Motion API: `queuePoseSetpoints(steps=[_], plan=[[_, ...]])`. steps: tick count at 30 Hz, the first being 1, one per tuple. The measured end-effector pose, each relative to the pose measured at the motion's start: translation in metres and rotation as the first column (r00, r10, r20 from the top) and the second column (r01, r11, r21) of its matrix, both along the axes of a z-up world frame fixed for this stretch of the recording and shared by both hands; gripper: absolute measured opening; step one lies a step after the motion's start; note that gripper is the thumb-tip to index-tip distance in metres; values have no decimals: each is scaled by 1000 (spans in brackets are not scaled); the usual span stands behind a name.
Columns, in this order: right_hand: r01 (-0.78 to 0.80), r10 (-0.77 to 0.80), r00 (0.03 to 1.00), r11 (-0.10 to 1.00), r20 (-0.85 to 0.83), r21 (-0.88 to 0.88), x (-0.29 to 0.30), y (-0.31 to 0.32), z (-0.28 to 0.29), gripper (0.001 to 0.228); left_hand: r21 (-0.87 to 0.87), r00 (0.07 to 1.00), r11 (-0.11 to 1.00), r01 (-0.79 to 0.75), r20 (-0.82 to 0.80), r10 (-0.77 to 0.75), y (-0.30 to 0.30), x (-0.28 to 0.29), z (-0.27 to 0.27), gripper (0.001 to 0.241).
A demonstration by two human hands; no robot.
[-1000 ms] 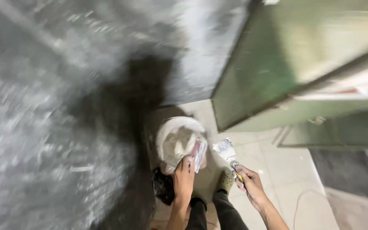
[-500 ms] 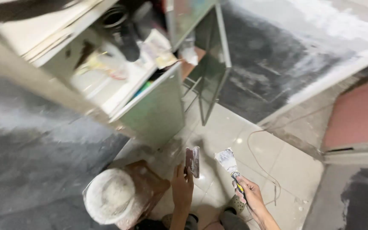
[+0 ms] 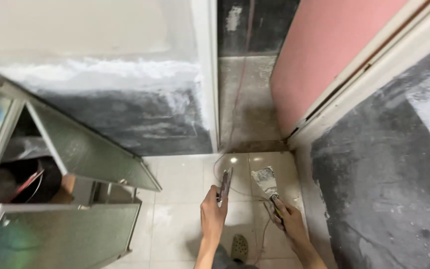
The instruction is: The person scoops plaster from a bucket using putty knives, applies and scrapes the plaster along a wall in a bathroom, and then returns to scoop more plaster from the bucket.
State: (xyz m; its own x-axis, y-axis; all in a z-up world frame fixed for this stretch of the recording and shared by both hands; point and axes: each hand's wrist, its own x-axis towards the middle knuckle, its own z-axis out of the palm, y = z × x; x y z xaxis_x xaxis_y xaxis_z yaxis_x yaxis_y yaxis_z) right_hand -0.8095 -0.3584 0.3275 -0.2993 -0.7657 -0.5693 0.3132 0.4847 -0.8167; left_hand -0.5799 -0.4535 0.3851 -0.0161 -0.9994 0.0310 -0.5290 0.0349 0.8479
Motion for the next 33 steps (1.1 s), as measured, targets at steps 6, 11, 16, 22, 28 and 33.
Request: queuePoseSetpoints(steps=[6, 11, 16, 22, 28, 33], plan=[[227, -226, 974, 973, 17, -45, -68, -44, 24, 32, 15, 980, 979, 201, 1, -201, -62, -99, 20, 22], [217, -219, 974, 975, -64, -40, -123, -117, 25, 37, -34, 973, 973, 229, 37, -228, -142, -170, -2, 22], [193, -197, 977, 980, -88, -51, -179, -227, 20, 36, -12, 982, 982, 191, 12, -190, -244, -229, -36, 18], [220, -211, 974, 966, 80, -136, -228, -370, 33, 35, -82, 992, 989, 126, 21, -125, -367, -274, -16, 16], [111, -97, 992, 977, 86, -180, -253, -509, 57, 29, -83, 989, 996, -25, -147, 12, -456, -290, 20, 15], [-61, 99, 985, 966, 141, -252, -252, -625, 70, 30, -138, 949, 939, -314, -83, 305, -522, -291, 25, 17]])
